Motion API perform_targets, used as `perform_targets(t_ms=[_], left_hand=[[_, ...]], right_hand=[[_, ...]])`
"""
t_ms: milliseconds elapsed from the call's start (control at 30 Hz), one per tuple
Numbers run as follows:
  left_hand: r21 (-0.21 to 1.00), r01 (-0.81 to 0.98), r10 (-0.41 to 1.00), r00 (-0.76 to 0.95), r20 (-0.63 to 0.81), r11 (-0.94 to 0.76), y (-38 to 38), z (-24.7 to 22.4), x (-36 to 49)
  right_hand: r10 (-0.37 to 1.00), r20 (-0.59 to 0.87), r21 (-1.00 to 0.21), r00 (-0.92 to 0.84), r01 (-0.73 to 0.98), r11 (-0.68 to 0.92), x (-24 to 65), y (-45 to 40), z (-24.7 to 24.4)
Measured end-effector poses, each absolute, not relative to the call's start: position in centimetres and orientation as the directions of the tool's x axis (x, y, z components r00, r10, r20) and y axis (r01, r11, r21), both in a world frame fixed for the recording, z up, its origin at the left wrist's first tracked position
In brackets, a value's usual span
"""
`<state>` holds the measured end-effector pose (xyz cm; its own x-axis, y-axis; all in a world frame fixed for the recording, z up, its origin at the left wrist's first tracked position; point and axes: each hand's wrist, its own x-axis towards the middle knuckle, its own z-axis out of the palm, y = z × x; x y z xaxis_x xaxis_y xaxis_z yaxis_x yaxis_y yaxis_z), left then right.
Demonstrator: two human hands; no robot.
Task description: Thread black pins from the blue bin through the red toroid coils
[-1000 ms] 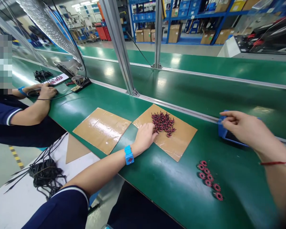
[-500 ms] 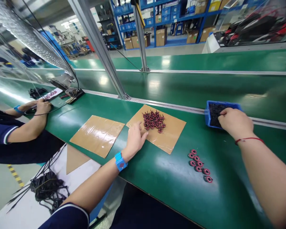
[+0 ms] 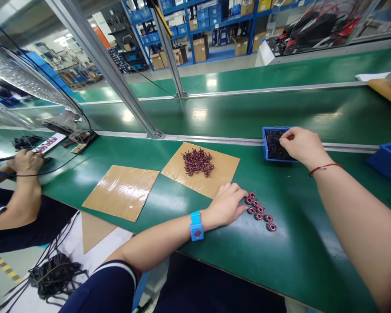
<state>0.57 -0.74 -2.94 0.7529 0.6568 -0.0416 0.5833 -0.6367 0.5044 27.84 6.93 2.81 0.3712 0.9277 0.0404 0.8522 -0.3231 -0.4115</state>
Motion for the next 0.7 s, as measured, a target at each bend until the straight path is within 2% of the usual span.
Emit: perform_targets(t_ms=[100, 167, 233, 300, 367, 433, 467, 567, 700], left_hand=[[0.557, 0.550, 0.656, 0.755, -0.013, -0.622, -0.1, -3.4, 1.6], [0.670, 0.521, 0.695, 0.719, -0.010, -0.530, 0.1, -3.3, 1.7], [0.847, 0.431, 0.751, 0.657, -0.059, -0.310, 0.3, -3.0, 1.4], [0.975, 0.222, 0.775, 0.619, -0.123, -0.023, 0.3, -2.6, 1.0], [0.978, -0.028, 0.771, 0.620, -0.146, 0.207, 0.2, -2.1, 0.5], [0.915, -0.206, 0.769, 0.621, -0.153, 0.348, 0.0, -1.7, 0.2], [0.883, -0.257, 0.769, 0.619, -0.160, 0.392, -0.1, -1.5, 0.1], [0.846, -0.318, 0.778, 0.606, -0.165, 0.427, -0.3, -0.8, -0.2], [0.863, -0.292, 0.774, 0.613, -0.162, 0.412, -0.6, 0.2, -0.6]], right_hand=[[0.921, 0.023, -0.536, 0.389, 0.782, -0.318, 28.1, 6.6, 2.7], [0.913, 0.004, -0.644, 0.408, 0.700, -0.309, 28.2, 6.2, 2.6], [0.908, -0.006, -0.756, 0.418, 0.593, -0.277, 27.8, 5.3, 2.7], [0.910, -0.006, -0.842, 0.414, 0.489, -0.228, 27.0, 3.6, 3.0], [0.921, -0.014, -0.890, 0.389, 0.414, -0.188, 25.8, 1.3, 3.4], [0.946, -0.046, -0.924, 0.320, 0.347, -0.162, 24.1, -1.4, 3.6], [0.960, -0.079, -0.956, 0.269, 0.253, -0.150, 23.2, -2.6, 3.6], [0.974, -0.175, -0.971, 0.147, 0.137, -0.195, 20.4, -5.2, 3.2], [0.962, -0.250, -0.952, 0.109, 0.152, -0.264, 17.9, -6.0, 2.2]])
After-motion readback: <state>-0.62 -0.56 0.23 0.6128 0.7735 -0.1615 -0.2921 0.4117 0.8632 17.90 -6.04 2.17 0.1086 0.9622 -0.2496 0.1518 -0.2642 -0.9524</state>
